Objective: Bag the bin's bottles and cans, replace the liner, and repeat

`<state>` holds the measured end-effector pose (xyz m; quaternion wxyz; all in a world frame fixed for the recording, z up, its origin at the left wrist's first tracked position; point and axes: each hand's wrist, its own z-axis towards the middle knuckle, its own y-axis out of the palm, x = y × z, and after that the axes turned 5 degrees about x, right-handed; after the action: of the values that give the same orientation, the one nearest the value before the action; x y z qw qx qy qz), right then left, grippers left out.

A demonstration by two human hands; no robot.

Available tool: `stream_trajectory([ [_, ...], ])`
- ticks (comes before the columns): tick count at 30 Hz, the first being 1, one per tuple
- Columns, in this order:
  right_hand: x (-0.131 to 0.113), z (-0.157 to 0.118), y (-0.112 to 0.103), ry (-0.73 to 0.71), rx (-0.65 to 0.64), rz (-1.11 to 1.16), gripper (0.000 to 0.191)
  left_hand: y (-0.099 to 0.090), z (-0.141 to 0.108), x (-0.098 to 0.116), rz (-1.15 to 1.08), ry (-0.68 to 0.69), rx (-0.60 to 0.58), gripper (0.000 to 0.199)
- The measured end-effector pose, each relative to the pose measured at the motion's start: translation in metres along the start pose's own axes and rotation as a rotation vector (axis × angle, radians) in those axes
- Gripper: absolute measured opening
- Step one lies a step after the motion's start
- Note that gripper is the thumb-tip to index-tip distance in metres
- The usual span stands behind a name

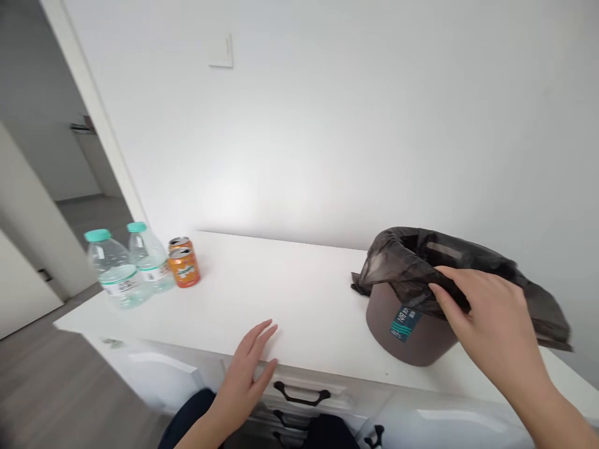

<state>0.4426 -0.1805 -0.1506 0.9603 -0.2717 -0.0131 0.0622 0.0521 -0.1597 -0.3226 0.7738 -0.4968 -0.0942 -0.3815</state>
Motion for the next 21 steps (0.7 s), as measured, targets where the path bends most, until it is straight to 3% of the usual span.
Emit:
stream_trajectory([
  [5, -0.031, 0.002, 0.041, -0.066, -0.014, 0.088, 0.034, -0.091, -0.025, -0.063, 0.037, -0.227, 0.483, 0.058],
  [9, -0.086, 0.019, 0.071, -0.124, -0.022, 0.25, 0.033, -0.158, -0.011, -0.107, 0.04, -0.385, 0.854, 0.074],
  [11, -0.117, 0.029, 0.078, -0.129, -0.034, 0.306, 0.032, -0.185, 0.004, -0.125, -0.05, -0.431, 0.946, 0.08],
  [13, -0.144, 0.038, 0.08, -0.131, -0.036, 0.35, 0.031, -0.205, 0.019, -0.14, -0.146, -0.485, 0.928, 0.087],
  [16, -0.17, 0.049, 0.073, -0.143, -0.028, 0.397, 0.031, -0.222, 0.04, -0.159, -0.174, -0.534, 0.778, 0.102],
  [19, -0.179, 0.045, 0.055, -0.156, 0.017, 0.399, 0.038, -0.228, 0.056, -0.174, -0.094, -0.558, 0.626, 0.117],
  [21, -0.18, 0.029, 0.04, -0.114, 0.06, 0.39, 0.044, -0.229, 0.064, -0.181, -0.064, -0.583, 0.562, 0.12],
])
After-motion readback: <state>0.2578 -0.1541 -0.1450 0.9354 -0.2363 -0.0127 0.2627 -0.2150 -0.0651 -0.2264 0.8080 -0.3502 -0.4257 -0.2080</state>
